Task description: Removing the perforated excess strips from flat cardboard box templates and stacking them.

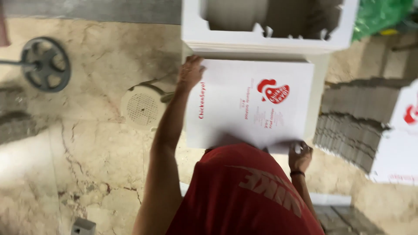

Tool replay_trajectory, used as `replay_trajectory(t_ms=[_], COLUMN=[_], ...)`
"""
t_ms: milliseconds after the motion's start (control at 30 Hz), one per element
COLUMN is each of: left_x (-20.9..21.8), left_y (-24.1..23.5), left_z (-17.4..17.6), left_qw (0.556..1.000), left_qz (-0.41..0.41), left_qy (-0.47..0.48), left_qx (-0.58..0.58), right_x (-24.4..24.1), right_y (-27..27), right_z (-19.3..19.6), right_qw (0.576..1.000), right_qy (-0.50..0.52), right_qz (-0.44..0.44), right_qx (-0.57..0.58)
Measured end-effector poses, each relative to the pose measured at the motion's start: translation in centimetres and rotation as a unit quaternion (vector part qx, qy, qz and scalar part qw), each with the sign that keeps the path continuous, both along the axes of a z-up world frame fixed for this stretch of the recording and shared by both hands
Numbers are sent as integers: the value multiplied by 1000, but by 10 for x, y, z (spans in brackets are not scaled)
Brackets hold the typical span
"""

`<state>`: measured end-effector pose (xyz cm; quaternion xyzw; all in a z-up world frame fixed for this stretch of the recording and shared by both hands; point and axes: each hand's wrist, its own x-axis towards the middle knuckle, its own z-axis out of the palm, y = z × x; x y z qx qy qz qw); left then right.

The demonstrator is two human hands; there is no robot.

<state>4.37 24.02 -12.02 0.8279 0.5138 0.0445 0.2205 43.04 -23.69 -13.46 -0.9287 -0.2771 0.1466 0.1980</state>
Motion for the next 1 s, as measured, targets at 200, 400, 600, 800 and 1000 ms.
replay_trajectory(t_ms=[200, 400, 600, 800, 1000], left_x=[12, 17, 16, 24, 33], left_y=[6, 10, 14, 14, 3], left_z=[43, 49, 37, 48, 79], left_qw=[999, 991, 987, 983, 986], left_qz=[-15, -3, -9, -1, -11], left_qy=[33, 122, 154, 156, 140], left_qx=[-31, -62, -47, -100, -89], right_x=[-17, -14, -16, -21, -20], right_y=[26, 41, 47, 53, 50], right_z=[35, 50, 58, 68, 65], right_qw=[996, 988, 982, 980, 983], right_qy=[16, 59, 66, 77, 80], right_qz=[-86, -94, -87, -90, -71], right_qx=[22, -103, -153, -162, -151])
